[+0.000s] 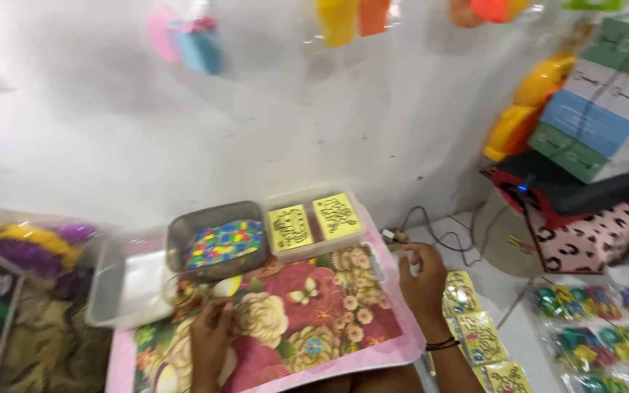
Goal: The person sits on the floor and assembles a small puzzle by placing colorful pieces onto a yellow card with a printed design. They pick up pieces from a container and place them into the designated spots on the card, then place the completed card into a plastic bag.
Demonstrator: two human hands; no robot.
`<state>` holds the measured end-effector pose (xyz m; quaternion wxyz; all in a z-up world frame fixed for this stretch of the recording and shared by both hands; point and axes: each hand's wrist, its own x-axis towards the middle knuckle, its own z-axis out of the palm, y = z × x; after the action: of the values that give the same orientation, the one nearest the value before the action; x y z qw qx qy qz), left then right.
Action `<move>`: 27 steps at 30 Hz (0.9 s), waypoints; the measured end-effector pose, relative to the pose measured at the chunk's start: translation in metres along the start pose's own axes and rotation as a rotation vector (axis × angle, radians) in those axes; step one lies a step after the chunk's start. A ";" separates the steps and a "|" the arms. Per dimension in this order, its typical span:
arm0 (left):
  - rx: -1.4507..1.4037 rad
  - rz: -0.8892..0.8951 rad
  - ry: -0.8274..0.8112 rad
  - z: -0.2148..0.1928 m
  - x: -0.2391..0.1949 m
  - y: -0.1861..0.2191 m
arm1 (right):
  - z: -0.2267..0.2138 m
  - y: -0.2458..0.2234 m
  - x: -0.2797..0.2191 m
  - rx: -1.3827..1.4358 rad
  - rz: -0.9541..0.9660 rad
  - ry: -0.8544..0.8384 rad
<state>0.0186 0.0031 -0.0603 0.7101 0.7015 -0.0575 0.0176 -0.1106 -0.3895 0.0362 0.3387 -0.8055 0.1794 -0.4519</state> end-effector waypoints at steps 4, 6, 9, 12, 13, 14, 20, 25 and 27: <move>-0.008 0.015 -0.033 0.003 0.000 0.006 | 0.045 -0.064 -0.022 0.132 0.001 -0.258; 0.066 0.036 -0.038 0.000 0.003 0.001 | 0.070 -0.087 -0.034 0.094 0.058 -0.449; 0.119 0.104 -0.052 0.001 -0.005 0.031 | 0.098 -0.120 -0.047 0.071 0.120 -0.680; 0.071 0.159 -0.071 -0.001 -0.005 0.031 | 0.141 -0.094 -0.070 -0.141 -0.019 -0.893; 0.073 0.161 -0.055 -0.003 -0.006 0.037 | 0.139 -0.106 -0.072 -0.135 -0.031 -0.901; 0.072 0.135 -0.061 -0.003 -0.009 0.042 | 0.135 -0.117 -0.073 -0.213 -0.044 -0.873; -0.049 0.069 -0.076 0.003 -0.027 0.066 | 0.139 -0.105 -0.081 -0.313 -0.063 -0.832; 0.065 0.125 -0.134 -0.028 -0.034 0.112 | 0.135 -0.113 -0.078 -0.356 0.000 -0.849; 0.001 0.243 -0.043 -0.049 -0.022 0.119 | 0.140 -0.111 -0.078 -0.409 0.071 -0.830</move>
<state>-0.0132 0.0555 0.0556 0.7012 0.6898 -0.1572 0.0886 -0.0349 -0.2112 0.0174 0.2312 -0.9619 0.1417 -0.0347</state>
